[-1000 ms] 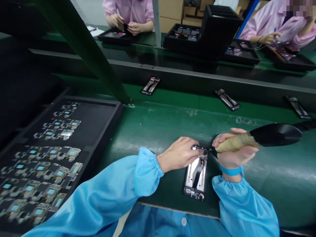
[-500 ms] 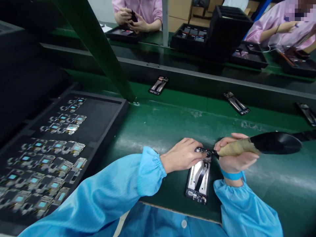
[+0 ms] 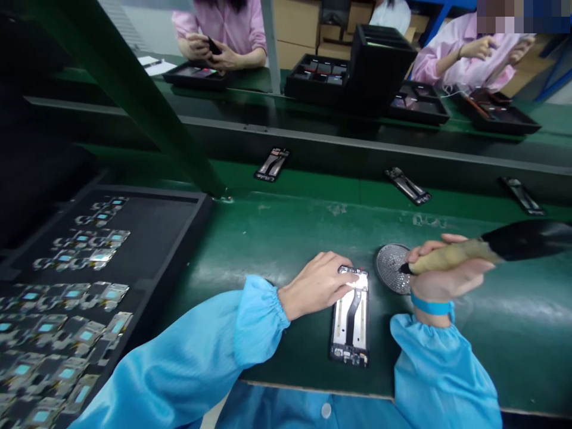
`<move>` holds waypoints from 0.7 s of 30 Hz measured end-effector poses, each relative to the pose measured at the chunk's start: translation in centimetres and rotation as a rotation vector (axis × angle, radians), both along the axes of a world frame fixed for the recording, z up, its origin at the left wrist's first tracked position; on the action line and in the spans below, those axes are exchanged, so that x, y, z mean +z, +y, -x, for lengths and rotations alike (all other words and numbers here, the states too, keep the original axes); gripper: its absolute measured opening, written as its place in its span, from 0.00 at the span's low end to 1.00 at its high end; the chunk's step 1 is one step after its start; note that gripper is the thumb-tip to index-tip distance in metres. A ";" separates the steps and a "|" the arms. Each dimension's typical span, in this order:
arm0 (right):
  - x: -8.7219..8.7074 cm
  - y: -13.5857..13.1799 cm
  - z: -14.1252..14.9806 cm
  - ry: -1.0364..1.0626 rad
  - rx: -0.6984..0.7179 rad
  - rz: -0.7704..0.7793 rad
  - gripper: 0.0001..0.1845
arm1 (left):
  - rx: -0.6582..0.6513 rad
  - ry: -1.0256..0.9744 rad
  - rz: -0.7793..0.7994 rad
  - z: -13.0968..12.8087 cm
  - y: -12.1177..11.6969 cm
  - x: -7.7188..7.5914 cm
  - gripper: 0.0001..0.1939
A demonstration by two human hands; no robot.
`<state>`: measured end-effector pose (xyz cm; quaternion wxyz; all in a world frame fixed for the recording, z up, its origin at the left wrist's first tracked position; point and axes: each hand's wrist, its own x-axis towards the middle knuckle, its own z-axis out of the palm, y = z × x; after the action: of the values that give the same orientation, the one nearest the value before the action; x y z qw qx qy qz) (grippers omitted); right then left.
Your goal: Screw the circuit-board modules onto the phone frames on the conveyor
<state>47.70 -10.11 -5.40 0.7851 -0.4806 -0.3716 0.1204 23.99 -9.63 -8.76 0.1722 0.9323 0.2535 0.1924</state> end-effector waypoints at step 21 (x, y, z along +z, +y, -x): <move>0.3 -0.4 0.9 0.024 0.036 -0.060 0.39 | -0.019 -0.040 -0.018 2.5 0.0 -0.6 0.12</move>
<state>46.84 -10.52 -5.09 0.8012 -0.4486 -0.3744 0.1291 21.47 -9.61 -9.36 0.1706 0.9321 0.2394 0.2114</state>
